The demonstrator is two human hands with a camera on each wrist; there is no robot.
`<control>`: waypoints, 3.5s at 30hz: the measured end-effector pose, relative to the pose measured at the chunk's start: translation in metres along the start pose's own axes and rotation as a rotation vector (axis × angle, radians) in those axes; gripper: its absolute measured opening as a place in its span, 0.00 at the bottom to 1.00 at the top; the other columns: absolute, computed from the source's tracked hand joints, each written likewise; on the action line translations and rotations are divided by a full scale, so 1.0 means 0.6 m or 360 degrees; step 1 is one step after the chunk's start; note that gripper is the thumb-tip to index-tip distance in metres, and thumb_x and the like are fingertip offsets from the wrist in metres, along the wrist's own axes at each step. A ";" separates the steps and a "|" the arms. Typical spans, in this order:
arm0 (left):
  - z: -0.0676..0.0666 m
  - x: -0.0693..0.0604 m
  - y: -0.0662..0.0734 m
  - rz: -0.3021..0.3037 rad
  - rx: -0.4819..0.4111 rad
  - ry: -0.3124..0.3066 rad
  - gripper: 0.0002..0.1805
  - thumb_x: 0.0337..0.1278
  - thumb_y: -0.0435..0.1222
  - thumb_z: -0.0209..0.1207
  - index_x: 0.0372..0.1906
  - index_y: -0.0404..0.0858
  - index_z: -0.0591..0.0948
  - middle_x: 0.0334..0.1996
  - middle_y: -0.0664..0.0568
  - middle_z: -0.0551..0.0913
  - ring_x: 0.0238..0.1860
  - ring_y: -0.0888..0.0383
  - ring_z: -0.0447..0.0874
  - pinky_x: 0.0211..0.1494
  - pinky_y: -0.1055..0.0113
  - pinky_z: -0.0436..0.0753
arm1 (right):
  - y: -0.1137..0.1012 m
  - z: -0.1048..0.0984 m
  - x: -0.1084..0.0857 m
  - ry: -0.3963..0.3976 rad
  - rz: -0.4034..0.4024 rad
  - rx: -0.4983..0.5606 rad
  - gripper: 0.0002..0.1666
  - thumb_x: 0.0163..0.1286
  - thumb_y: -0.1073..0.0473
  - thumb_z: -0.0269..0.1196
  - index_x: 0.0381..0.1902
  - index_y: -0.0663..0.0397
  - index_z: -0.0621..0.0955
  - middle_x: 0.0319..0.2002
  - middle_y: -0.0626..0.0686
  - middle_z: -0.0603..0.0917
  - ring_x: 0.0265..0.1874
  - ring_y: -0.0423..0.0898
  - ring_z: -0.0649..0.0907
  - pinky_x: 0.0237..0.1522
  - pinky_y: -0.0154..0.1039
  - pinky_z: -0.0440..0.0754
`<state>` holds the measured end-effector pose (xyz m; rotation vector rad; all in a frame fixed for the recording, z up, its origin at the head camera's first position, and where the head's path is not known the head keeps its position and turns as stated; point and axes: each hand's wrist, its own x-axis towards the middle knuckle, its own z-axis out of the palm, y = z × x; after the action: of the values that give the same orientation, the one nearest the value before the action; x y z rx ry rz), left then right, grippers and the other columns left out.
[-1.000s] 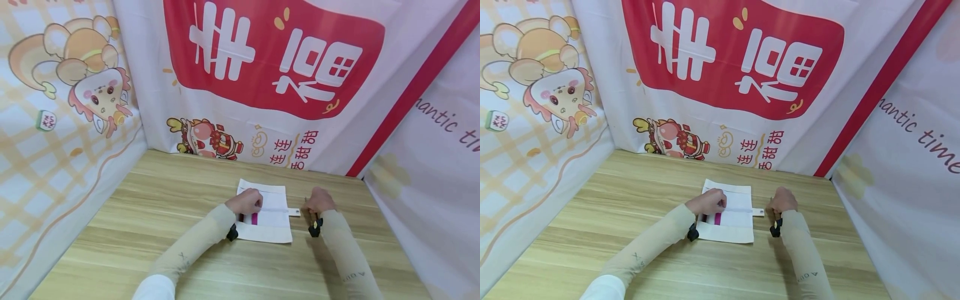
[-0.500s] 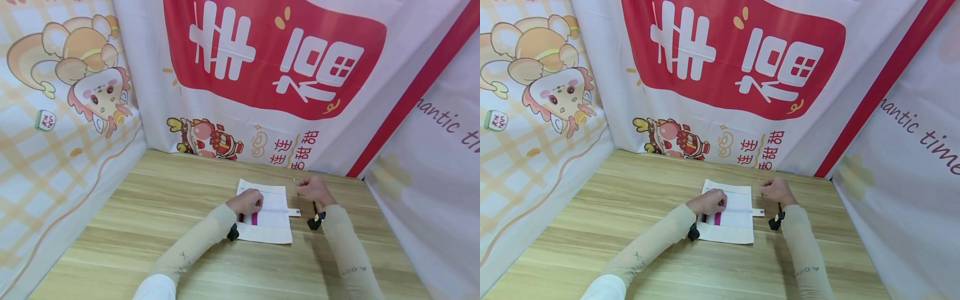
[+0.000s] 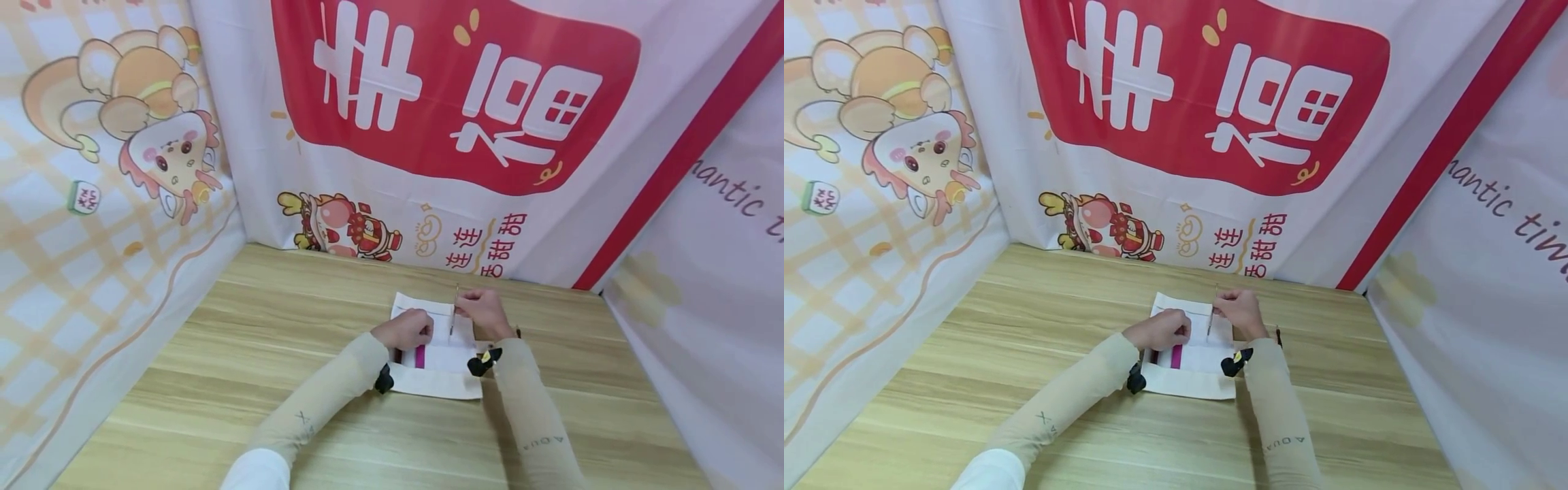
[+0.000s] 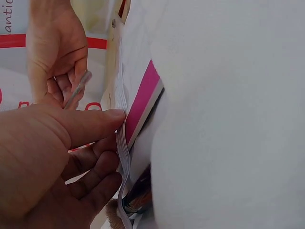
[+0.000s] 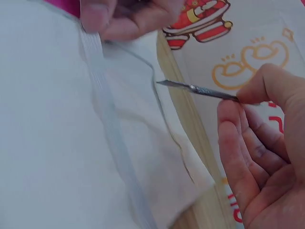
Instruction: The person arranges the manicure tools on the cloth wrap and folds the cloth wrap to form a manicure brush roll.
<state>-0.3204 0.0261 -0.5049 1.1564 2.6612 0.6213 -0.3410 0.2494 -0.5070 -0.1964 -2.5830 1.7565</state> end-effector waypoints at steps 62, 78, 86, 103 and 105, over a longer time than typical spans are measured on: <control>0.006 0.001 0.006 -0.0064 -0.0121 0.0017 0.06 0.69 0.33 0.65 0.35 0.42 0.89 0.32 0.58 0.85 0.37 0.62 0.79 0.49 0.69 0.80 | -0.050 -0.069 -0.038 -0.0360 0.0119 -0.0795 0.08 0.64 0.60 0.72 0.29 0.60 0.88 0.25 0.52 0.90 0.25 0.42 0.85 0.33 0.36 0.84; 0.011 0.025 0.026 -0.0034 -0.0063 0.0005 0.06 0.68 0.31 0.64 0.36 0.41 0.90 0.32 0.57 0.86 0.36 0.62 0.79 0.48 0.70 0.80 | 0.031 -0.225 -0.056 -0.0085 0.0079 -0.1103 0.15 0.66 0.57 0.69 0.22 0.60 0.84 0.18 0.47 0.78 0.22 0.45 0.74 0.26 0.39 0.72; 0.015 0.027 0.036 -0.0015 -0.0034 -0.0025 0.06 0.67 0.31 0.65 0.37 0.41 0.91 0.33 0.58 0.87 0.38 0.63 0.79 0.52 0.69 0.80 | 0.069 -0.224 -0.067 -0.0099 0.0219 -0.1045 0.15 0.71 0.53 0.70 0.31 0.60 0.89 0.29 0.53 0.87 0.30 0.48 0.81 0.30 0.38 0.77; 0.020 0.026 0.034 -0.0076 -0.0044 -0.0038 0.06 0.68 0.31 0.66 0.33 0.42 0.88 0.30 0.60 0.84 0.37 0.63 0.78 0.49 0.70 0.79 | 0.074 -0.204 -0.043 -0.0165 0.0447 -0.0881 0.10 0.65 0.57 0.71 0.27 0.57 0.86 0.19 0.48 0.82 0.24 0.44 0.79 0.30 0.38 0.75; 0.020 0.026 0.034 -0.0079 -0.0042 -0.0036 0.06 0.68 0.31 0.66 0.33 0.42 0.88 0.29 0.60 0.83 0.36 0.63 0.78 0.48 0.70 0.79 | 0.072 -0.203 -0.046 -0.0163 0.0435 -0.0834 0.11 0.66 0.57 0.70 0.26 0.57 0.85 0.19 0.47 0.81 0.22 0.44 0.78 0.28 0.38 0.75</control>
<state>-0.3137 0.0535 -0.5066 1.0804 2.6460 0.6290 -0.2999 0.3749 -0.5006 -0.4939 -3.1694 1.1209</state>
